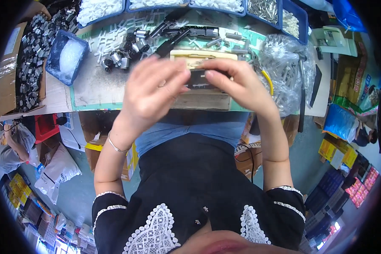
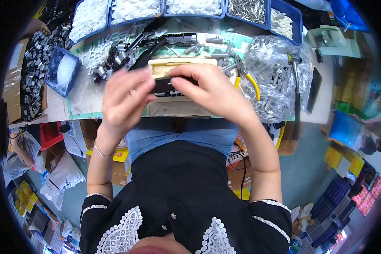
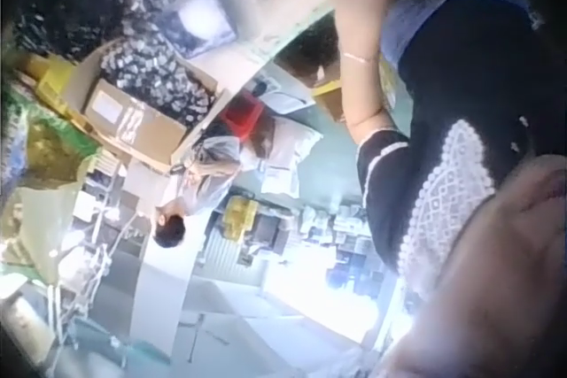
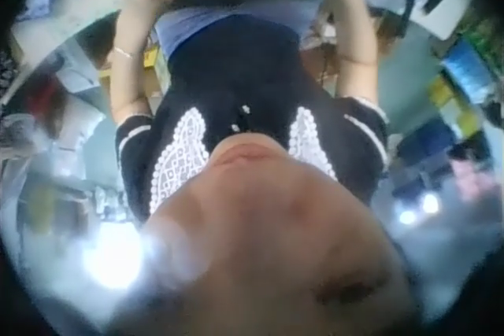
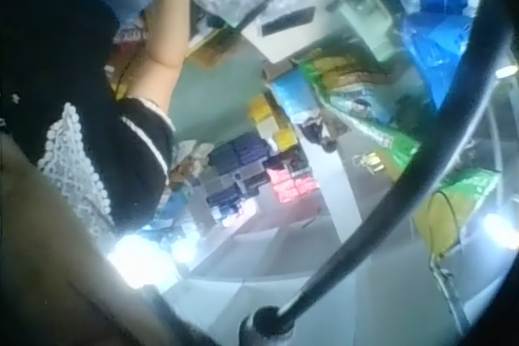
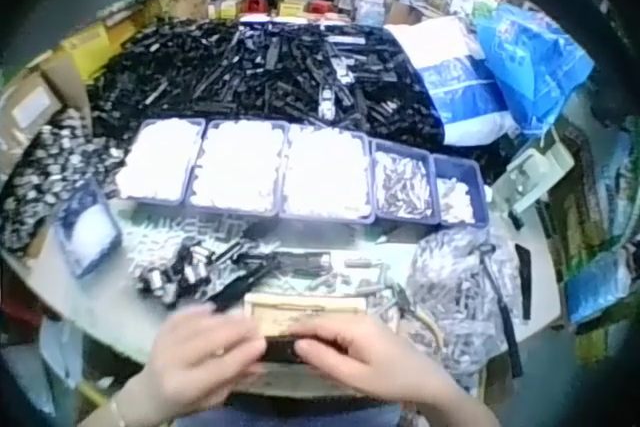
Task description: The person assembles internal components of small toy cars by hand, attaching toy motors and plastic gears to car chassis frames, then securing small white plastic parts and toy body panels using pliers and a manual screwdriver.
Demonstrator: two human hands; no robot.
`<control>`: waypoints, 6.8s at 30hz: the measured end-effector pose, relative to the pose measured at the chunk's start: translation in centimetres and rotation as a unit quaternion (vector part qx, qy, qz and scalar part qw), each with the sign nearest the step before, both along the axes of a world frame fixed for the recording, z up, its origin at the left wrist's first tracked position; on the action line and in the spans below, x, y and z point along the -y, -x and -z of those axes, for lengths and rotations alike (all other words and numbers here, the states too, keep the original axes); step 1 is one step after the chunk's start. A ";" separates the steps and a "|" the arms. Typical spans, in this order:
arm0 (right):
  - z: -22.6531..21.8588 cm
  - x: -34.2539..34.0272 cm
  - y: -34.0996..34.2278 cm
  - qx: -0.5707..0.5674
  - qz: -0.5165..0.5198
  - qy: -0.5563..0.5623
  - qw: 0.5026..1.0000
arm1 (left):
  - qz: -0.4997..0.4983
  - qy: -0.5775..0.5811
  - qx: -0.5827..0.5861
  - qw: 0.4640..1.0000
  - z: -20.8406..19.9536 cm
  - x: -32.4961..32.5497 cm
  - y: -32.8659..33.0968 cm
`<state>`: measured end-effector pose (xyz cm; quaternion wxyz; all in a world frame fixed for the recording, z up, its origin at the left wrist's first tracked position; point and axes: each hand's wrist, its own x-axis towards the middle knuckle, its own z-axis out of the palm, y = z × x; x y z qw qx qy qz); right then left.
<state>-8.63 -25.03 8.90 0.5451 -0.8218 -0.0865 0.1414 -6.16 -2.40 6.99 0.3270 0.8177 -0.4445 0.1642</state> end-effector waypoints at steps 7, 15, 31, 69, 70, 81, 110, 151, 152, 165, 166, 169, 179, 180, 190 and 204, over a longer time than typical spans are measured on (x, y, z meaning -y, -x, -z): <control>-1.2 -0.1 3.9 -0.123 0.087 -0.027 0.988 | 0.054 0.017 -0.062 0.996 0.1 1.7 1.2; 2.3 16.6 4.9 0.186 0.324 0.545 0.751 | 0.005 -0.003 -0.083 0.997 1.4 2.3 1.5; -1.6 17.3 4.4 0.182 0.443 0.161 0.863 | 0.004 -0.068 -0.047 0.997 2.5 4.8 2.6; 2.1 3.0 8.4 0.158 0.152 0.255 0.942 | -0.043 -0.131 0.007 0.990 2.5 5.3 4.0; 1.9 3.1 8.2 0.136 0.151 0.262 0.944 | -0.047 -0.132 0.014 0.990 2.5 5.3 4.1; 1.0 -1.4 3.5 0.258 -0.002 0.347 0.902 | -0.112 -0.149 0.018 0.982 5.8 5.0 8.8; -1.5 -1.4 0.4 0.231 0.116 0.159 0.953 | -0.117 -0.143 -0.032 0.982 5.3 5.0 9.2; -0.8 3.0 7.1 0.012 0.064 -0.063 0.996 | -0.084 0.184 -0.380 0.902 -0.3 7.4 3.7; -0.9 2.8 7.0 0.011 0.065 -0.041 0.997 | -0.088 0.182 -0.279 0.939 0.2 7.6 3.6; 1.3 3.3 6.9 0.229 -0.053 0.099 0.967 | 0.045 0.133 -0.388 0.911 -1.0 4.4 4.1; 1.4 3.5 6.8 0.230 -0.064 0.081 0.968 | 0.103 0.163 -0.515 0.835 -1.0 3.8 4.3; -0.3 3.2 6.9 0.200 -0.087 0.135 0.967 | 0.155 0.156 -0.695 0.685 -0.8 1.1 3.4; -0.3 6.6 5.4 0.154 0.132 0.489 0.848 | -0.088 -0.410 -0.574 0.703 9.0 -14.2 4.4; -0.7 6.4 5.0 0.134 0.111 0.509 0.843 | -0.150 -0.426 -0.503 0.737 11.5 -15.8 5.5; -2.7 12.2 -14.6 0.441 0.094 0.477 0.754 | -0.156 -0.532 -0.437 0.708 20.7 -20.6 6.9; -2.8 10.3 -15.9 0.468 0.016 0.339 0.816 | 0.051 -0.134 -0.682 0.717 0.1 -8.8 2.2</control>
